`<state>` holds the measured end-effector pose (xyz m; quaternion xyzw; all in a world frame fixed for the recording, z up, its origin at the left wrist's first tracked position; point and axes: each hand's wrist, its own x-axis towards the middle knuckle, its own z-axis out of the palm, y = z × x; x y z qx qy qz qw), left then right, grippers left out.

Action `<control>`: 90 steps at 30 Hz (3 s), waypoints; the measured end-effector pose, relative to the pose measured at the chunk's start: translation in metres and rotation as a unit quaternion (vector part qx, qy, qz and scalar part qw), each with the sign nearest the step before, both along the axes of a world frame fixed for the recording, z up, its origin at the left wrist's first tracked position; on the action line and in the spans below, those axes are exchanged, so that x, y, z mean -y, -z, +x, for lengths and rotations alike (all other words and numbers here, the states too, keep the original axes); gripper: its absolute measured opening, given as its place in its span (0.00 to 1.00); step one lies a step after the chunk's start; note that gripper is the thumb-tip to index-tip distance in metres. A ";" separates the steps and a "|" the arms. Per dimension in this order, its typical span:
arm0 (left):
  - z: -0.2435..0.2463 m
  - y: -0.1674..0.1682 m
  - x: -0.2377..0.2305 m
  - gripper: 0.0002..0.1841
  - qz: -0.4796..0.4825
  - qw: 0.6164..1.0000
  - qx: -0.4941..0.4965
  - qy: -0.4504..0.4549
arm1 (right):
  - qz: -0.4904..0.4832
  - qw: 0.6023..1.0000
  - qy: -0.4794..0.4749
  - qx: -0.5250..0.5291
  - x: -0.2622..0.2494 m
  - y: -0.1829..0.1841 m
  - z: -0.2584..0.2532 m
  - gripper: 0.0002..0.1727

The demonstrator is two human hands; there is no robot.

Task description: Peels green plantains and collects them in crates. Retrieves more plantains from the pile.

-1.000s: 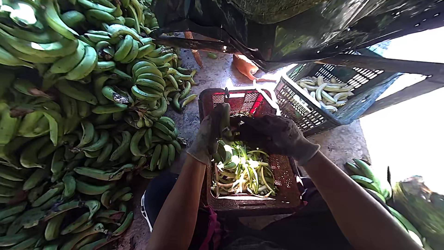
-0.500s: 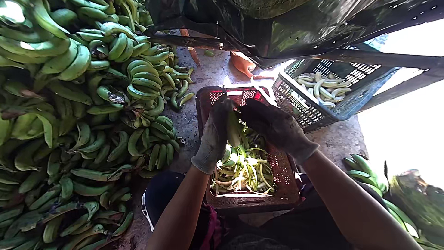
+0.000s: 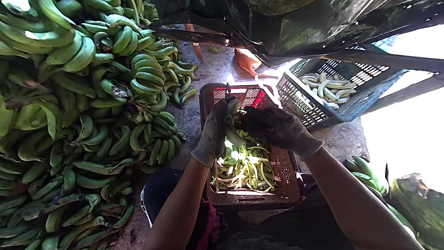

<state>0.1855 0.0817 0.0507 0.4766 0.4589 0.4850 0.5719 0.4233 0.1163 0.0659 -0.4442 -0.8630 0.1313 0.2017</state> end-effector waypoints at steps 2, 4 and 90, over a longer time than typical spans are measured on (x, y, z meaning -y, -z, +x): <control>-0.003 -0.006 0.004 0.23 0.017 0.999 -0.052 0.002 | -0.046 0.997 0.055 -0.022 -0.013 -0.005 0.000 0.30; -0.008 -0.008 0.003 0.24 0.017 0.996 -0.088 -0.026 | -0.095 0.987 0.097 -0.091 -0.025 -0.008 0.007 0.24; 0.015 -0.016 -0.011 0.22 0.013 0.998 0.055 0.039 | 0.020 0.995 0.073 -0.062 -0.019 0.003 0.002 0.29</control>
